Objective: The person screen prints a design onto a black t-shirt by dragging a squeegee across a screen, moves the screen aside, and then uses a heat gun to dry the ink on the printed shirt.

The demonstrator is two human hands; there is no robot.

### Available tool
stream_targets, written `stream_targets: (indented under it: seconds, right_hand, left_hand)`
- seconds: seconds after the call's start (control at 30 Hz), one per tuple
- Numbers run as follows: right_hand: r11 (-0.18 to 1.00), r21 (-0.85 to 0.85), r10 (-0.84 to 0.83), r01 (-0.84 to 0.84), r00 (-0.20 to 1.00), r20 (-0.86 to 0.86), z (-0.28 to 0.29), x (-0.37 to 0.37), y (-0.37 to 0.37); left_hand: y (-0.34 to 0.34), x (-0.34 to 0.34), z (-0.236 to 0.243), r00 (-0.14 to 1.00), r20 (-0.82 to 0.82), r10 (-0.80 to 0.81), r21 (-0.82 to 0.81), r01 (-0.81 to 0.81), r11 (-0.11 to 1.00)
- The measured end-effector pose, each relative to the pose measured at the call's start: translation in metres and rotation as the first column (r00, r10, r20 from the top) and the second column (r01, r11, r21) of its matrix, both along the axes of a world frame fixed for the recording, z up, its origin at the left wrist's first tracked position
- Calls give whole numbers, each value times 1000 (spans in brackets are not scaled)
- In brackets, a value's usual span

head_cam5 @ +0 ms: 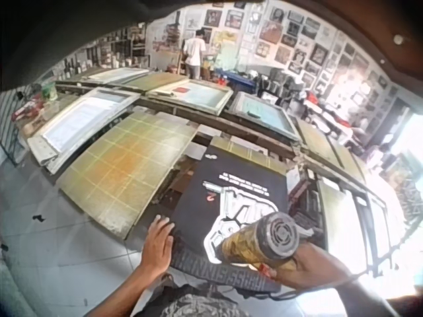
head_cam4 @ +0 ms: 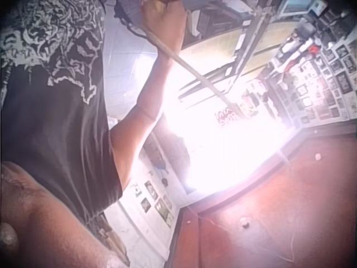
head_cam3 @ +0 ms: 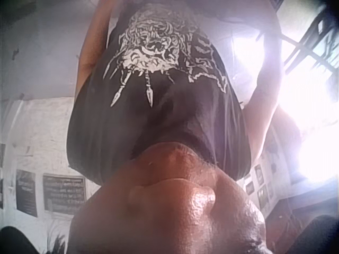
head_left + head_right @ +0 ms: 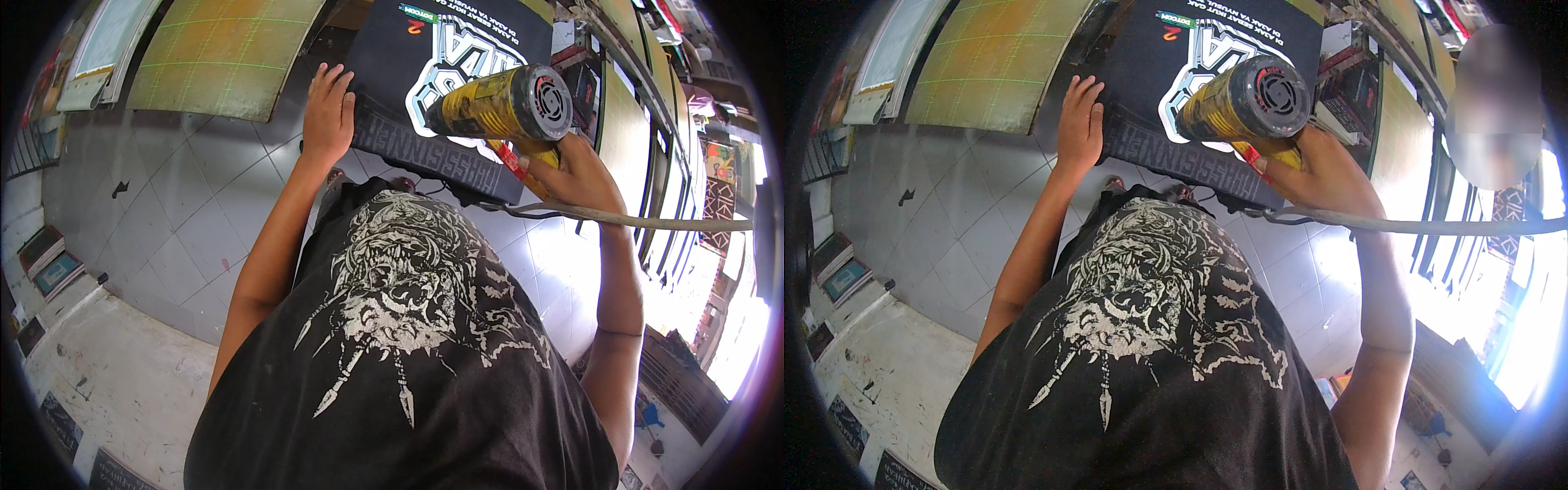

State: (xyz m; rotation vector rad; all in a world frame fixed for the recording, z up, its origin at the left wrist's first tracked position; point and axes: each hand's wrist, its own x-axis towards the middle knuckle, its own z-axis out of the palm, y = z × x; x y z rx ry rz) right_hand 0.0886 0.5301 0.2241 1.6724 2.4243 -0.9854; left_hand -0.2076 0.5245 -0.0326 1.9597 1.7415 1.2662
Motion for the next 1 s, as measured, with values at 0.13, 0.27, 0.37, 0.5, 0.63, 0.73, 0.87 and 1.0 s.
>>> stream_targets:
  seconds: [0.13, 0.27, 0.37, 0.5, 0.63, 0.73, 0.87, 1.0]
  right_hand:
    - [1000, 10, 0, 0, 1000, 4, -1, 3, -1]
    - [1000, 2, -16, 16, 1000, -16, 2, 2, -3]
    - [1000, -14, -23, 22, 999, -25, 1, 5, -3]
    - [999, -14, -47, 48, 998, 49, 6, 1, -4]
    - [998, -12, -59, 59, 998, -2, 1, 11, -1]
    - [999, 4, -50, 50, 999, 7, 0, 15, 0]
    - [1000, 23, -22, 22, 1000, -1, -3, 20, 0]
    - [998, 19, -55, 55, 998, 6, 1, 18, -2]
  left_hand:
    - [0, 1, -1, 1000, -29, 3, 2, -3, 1000]
    - [1, 1, -1, 999, -47, 2, -15, -2, 1000]
    - [1, 1, -3, 999, -43, 1, -14, -2, 1000]
    - [3, 2, -5, 998, -55, 6, -8, -7, 1000]
    - [3, 1, -6, 999, -43, 3, -15, -3, 1000]
    - [3, 2, -6, 999, -36, 2, -9, -3, 1000]
    - [4, 3, -5, 999, -32, 6, -7, -6, 1000]
    - [5, 3, -6, 999, -33, -2, -8, 2, 1000]
